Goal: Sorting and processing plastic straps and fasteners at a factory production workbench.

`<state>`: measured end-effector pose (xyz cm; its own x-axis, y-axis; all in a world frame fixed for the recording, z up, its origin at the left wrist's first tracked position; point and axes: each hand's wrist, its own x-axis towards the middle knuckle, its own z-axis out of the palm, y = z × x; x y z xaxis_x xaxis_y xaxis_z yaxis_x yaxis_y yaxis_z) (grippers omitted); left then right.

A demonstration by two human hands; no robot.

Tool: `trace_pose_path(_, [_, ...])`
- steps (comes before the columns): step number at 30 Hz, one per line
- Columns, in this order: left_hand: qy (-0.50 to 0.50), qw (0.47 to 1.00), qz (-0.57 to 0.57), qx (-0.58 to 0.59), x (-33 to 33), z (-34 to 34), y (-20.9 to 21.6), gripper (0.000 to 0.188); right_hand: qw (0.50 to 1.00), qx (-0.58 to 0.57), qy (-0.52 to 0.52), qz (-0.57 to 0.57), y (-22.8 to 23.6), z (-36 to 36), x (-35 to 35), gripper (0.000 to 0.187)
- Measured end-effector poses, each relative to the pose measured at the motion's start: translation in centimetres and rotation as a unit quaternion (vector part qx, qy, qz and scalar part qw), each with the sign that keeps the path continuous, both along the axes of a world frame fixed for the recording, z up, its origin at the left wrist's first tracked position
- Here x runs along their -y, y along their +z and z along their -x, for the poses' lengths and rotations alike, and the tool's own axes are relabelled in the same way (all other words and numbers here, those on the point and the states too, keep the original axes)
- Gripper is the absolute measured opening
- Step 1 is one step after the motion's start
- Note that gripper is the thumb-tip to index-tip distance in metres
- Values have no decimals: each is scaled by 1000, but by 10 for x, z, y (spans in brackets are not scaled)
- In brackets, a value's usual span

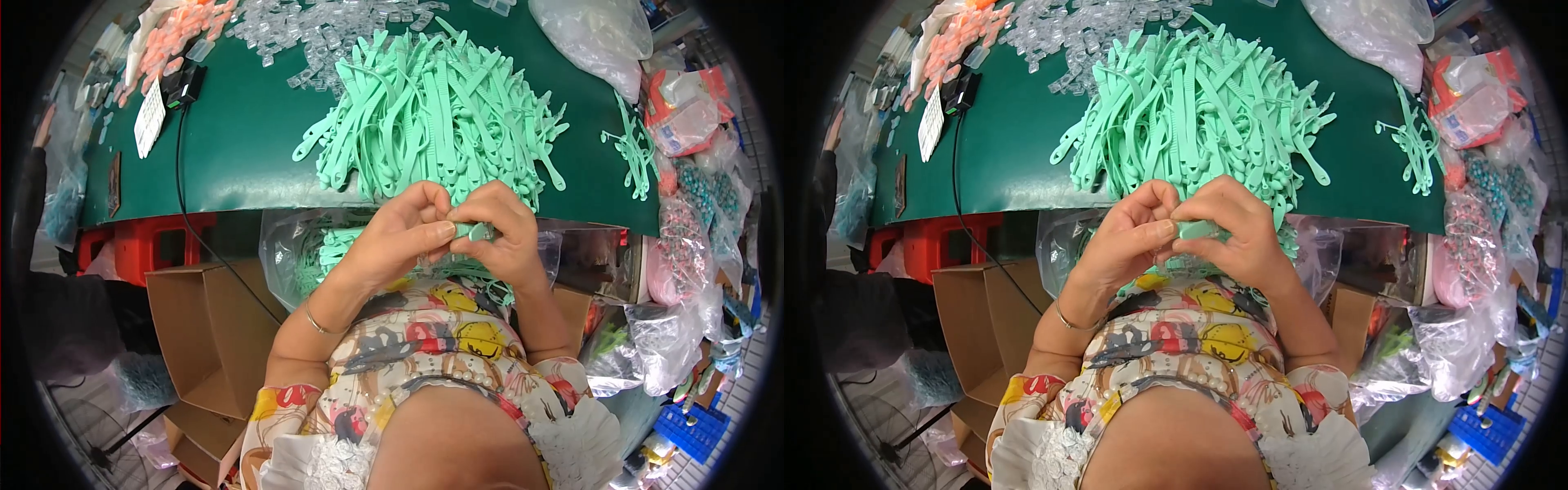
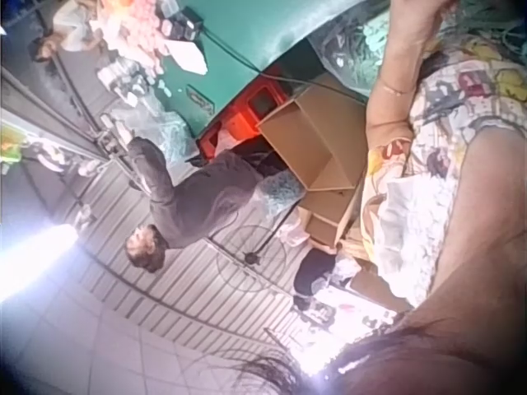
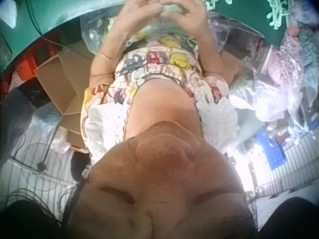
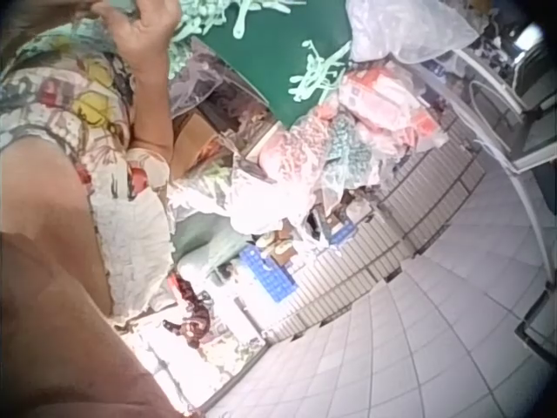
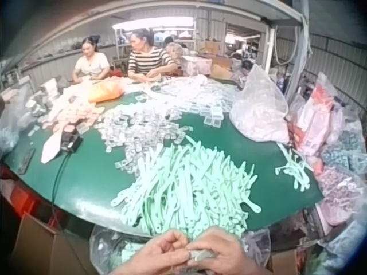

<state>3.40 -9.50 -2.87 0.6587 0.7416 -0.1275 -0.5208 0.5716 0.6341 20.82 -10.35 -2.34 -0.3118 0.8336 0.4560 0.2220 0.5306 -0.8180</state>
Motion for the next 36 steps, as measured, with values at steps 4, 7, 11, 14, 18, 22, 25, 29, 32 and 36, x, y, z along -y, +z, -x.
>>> trace_pose_path(4, [44,999,-6,8,2,0,-5,21,994,17,-70,-78,6,-1,-3,13])
trace_pose_path(7, [146,977,-73,-140,7,1,2,16,968,-133,-209,35,8,-11,11,8])
trace_pose_path(11, [158,949,-222,-160,11,-3,-8,17,980,7,-66,186,26,-5,10,14])
trace_pose_path(14, [146,930,-285,-182,13,0,-11,13,970,33,-16,241,15,-3,13,16])
trace_pose_path(18, [71,930,-256,-254,10,10,-2,11,960,-44,-26,277,9,3,13,15])
trace_pose_path(22, [47,900,-367,-228,7,10,-3,17,942,-110,3,316,1,5,16,21])
trace_pose_path(25, [-52,984,-155,-64,11,3,-4,15,928,-227,103,278,-7,1,18,29])
trace_pose_path(29, [-84,993,-63,50,15,2,-8,14,883,-328,174,288,-11,6,21,36])
trace_pose_path(32, [-88,993,-20,78,14,1,-15,17,860,-347,183,326,-9,7,21,37])
trace_pose_path(36, [-39,997,-59,-1,10,4,-3,18,946,-225,24,230,0,6,14,28])
